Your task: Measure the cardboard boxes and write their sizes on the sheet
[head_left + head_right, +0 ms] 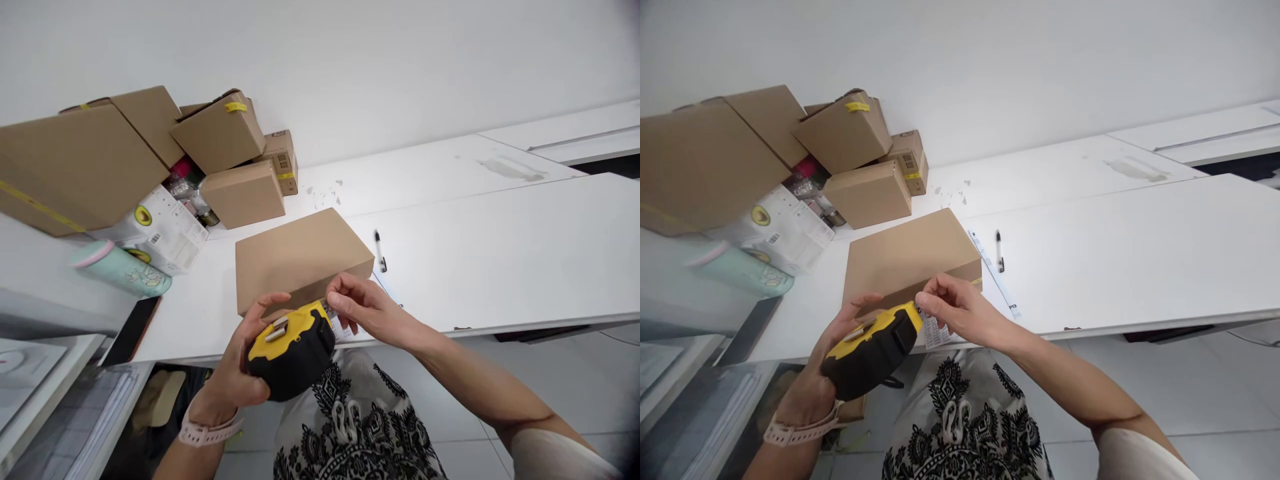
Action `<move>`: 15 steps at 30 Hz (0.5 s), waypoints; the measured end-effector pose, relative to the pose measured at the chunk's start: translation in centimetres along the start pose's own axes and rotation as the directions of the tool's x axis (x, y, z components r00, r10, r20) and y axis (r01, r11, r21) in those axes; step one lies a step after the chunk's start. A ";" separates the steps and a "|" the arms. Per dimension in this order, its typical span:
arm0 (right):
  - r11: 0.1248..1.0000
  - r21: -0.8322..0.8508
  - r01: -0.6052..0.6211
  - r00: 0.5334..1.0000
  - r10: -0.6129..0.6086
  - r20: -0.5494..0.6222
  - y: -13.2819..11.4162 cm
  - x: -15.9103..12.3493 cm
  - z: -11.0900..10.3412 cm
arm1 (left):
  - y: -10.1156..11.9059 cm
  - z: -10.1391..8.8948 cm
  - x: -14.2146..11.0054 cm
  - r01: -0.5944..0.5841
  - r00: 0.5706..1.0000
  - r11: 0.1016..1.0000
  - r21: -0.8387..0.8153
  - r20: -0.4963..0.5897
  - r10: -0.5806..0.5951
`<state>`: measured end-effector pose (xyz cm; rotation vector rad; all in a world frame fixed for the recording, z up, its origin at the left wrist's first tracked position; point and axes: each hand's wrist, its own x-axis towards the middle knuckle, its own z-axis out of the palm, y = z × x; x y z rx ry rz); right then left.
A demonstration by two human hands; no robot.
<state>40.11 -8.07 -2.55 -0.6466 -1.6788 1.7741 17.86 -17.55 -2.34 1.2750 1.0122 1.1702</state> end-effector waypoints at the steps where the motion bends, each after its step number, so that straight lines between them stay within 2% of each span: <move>1: 0.999 0.036 -0.021 1.000 0.021 0.017 0.0 0.2 0.2 | 0.2 0.2 -0.1 0.018 1.000 0.999 -0.044 0.007 -0.018; 4: 0.995 0.095 -0.038 0.997 0.031 0.069 -0.6 0.9 -0.4 | 1.5 0.4 -0.4 0.057 0.998 0.987 -0.147 -0.030 -0.062; 5: 0.995 0.096 -0.016 0.998 0.010 0.057 -1.0 1.4 -1.0 | 2.0 0.2 -0.4 0.045 0.996 0.987 -0.156 -0.075 -0.057; 7: 0.995 0.076 0.072 0.997 -0.070 -0.041 -2.0 2.6 -3.3 | 3.3 -0.8 -0.4 -0.008 0.977 0.990 -0.143 -0.211 -0.022; 9: 0.981 0.043 0.187 0.959 -0.172 -0.226 -2.7 4.4 -6.2 | 4.4 -2.5 0.1 -0.085 0.915 0.988 -0.128 -0.402 0.026; 12: 0.963 0.013 0.268 0.903 -0.247 -0.350 -2.3 7.5 -10.3 | 5.4 -5.5 1.5 -0.122 0.779 0.985 -0.119 -0.627 0.021; 13: 0.964 0.010 0.266 0.900 -0.245 -0.359 -1.8 8.4 -11.2 | 5.5 -6.4 2.0 -0.110 0.754 0.987 -0.120 -0.656 0.005; 15: 0.969 0.008 0.249 0.904 -0.229 -0.361 -0.4 9.9 -12.0 | 5.4 -7.9 2.9 -0.076 0.747 0.989 -0.127 -0.664 -0.028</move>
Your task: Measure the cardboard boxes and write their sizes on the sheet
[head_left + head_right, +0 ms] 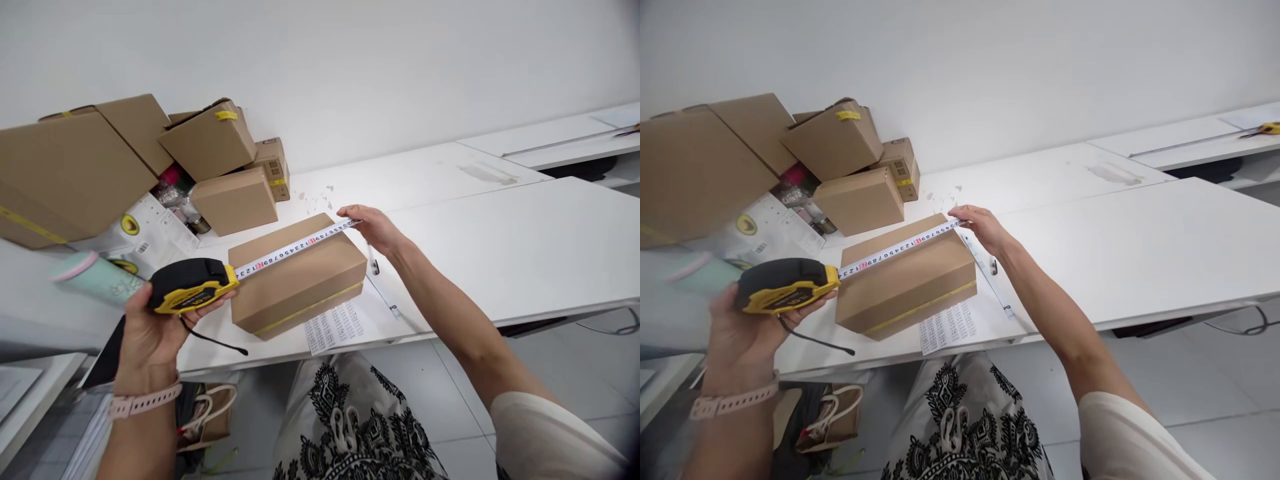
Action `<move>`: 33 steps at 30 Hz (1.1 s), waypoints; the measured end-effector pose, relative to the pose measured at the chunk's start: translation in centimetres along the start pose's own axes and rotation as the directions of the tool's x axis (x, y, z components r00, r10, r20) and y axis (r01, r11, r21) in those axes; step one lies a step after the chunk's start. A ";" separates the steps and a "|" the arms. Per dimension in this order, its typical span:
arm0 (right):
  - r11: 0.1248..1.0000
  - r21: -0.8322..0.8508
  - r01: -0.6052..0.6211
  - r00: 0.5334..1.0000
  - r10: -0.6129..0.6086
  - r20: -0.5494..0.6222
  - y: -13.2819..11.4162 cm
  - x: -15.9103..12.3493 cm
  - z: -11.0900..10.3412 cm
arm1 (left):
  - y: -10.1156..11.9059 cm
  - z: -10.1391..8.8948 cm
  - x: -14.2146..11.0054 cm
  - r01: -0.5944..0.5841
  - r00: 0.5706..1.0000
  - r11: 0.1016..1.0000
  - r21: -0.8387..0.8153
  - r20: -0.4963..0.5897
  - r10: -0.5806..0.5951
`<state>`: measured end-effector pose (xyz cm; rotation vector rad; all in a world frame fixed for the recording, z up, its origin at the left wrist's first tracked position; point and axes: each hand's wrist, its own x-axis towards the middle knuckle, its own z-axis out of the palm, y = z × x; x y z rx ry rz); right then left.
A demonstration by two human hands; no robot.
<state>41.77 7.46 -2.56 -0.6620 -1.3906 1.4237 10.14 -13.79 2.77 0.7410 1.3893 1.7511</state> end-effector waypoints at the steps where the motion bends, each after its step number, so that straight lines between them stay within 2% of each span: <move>1: 1.000 -0.006 -0.013 1.000 0.013 0.010 0.9 0.4 0.0 | -0.1 -0.2 0.7 0.016 1.000 1.000 0.005 0.008 -0.016; 7: 1.000 0.006 -0.016 1.000 0.016 0.020 4.0 0.8 1.2 | -1.0 -1.1 2.7 0.031 0.999 0.998 -0.061 0.028 -0.030; 12: 0.989 0.135 -0.051 0.999 0.051 0.002 4.8 1.1 1.2 | -1.3 -1.6 3.3 0.073 0.997 0.991 -0.112 0.036 -0.070; 18: 0.969 0.222 -0.104 0.994 0.091 0.069 4.8 0.8 1.2 | -1.2 -2.3 3.9 0.166 0.985 0.963 -0.214 0.080 -0.152; 26: 0.998 -0.018 -0.058 0.987 0.060 0.148 4.4 1.0 0.5 | -1.4 -3.2 4.3 0.178 0.982 0.953 -0.243 0.105 -0.157; 33: 0.992 -0.110 -0.063 0.982 0.082 0.172 4.5 1.2 0.5 | -1.3 -7.0 4.9 0.165 0.982 0.961 -0.221 0.127 -0.140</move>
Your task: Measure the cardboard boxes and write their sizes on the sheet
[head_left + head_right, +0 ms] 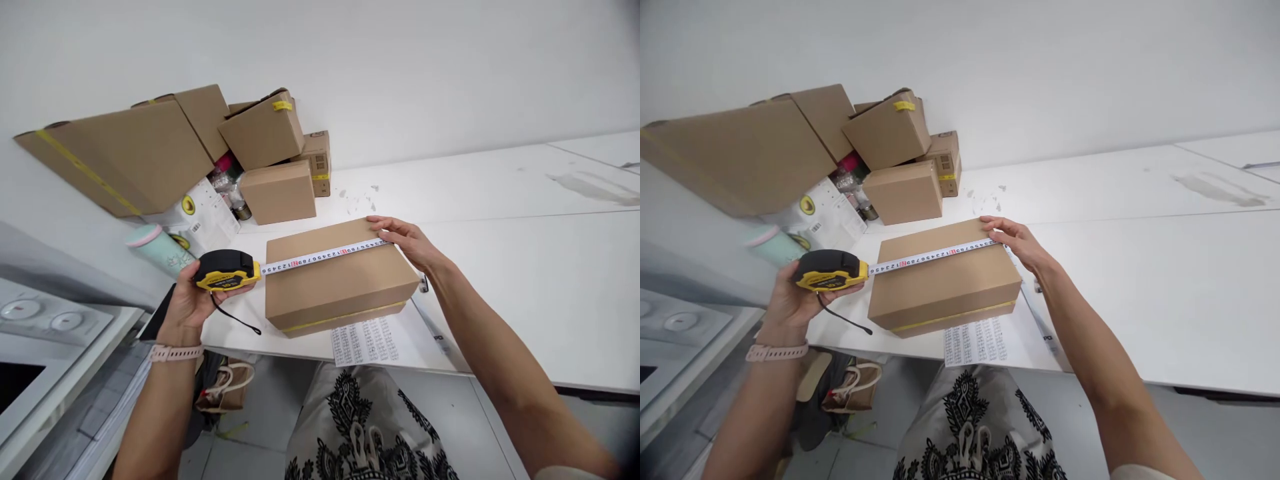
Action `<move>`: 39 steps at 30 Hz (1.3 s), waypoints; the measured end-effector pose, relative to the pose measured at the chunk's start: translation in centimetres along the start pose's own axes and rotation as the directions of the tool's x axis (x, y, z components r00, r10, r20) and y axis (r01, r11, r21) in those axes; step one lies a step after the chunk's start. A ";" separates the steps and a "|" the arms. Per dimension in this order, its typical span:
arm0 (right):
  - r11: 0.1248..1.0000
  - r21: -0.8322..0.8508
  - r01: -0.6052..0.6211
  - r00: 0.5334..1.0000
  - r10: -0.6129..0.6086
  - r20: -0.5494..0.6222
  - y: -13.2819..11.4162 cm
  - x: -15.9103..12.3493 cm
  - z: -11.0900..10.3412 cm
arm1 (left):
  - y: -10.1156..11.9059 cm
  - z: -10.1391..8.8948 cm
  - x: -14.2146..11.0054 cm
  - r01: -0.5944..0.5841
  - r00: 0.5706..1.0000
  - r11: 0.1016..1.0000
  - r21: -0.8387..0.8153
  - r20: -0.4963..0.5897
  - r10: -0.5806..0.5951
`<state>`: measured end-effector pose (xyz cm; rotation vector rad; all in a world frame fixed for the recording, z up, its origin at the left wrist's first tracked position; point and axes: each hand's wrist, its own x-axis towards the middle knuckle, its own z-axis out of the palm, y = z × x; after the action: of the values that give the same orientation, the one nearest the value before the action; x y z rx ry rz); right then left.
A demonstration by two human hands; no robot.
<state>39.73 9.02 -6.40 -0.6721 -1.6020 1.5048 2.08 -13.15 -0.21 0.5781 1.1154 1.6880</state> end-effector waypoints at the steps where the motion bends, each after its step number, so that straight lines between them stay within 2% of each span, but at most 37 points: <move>1: 1.000 -0.002 0.003 1.000 -0.003 -0.004 0.0 0.0 0.1 | 0.1 -0.6 0.1 0.011 1.000 1.000 0.000 0.001 -0.011; 5: 1.000 -0.013 0.007 1.000 -0.007 -0.012 0.0 -0.1 0.2 | -0.1 -2.2 0.5 0.040 0.999 0.999 -0.022 0.005 -0.040; 10: 1.000 -0.009 -0.007 1.000 0.007 -0.012 -0.1 -0.2 0.3 | -0.5 -2.8 0.9 0.048 0.999 0.998 -0.048 0.016 -0.047; 18: 0.999 0.012 -0.030 0.999 0.030 -0.016 -0.3 -0.3 0.5 | -0.6 -3.0 0.8 0.054 0.998 0.998 -0.045 0.024 -0.052; 35: 1.000 0.011 -0.001 1.000 0.001 0.002 0.1 0.0 0.5 | -0.7 -2.8 0.8 0.063 0.998 0.996 -0.060 0.025 -0.061; 39: 1.000 -0.030 0.006 0.999 -0.007 -0.053 -0.3 -0.2 0.6 | -0.5 -2.0 0.1 -0.004 1.000 0.999 -0.047 0.011 0.004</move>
<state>39.38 8.53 -6.16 -0.7173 -1.5880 1.4487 0.74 -13.83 -1.62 0.5599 1.0646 1.7082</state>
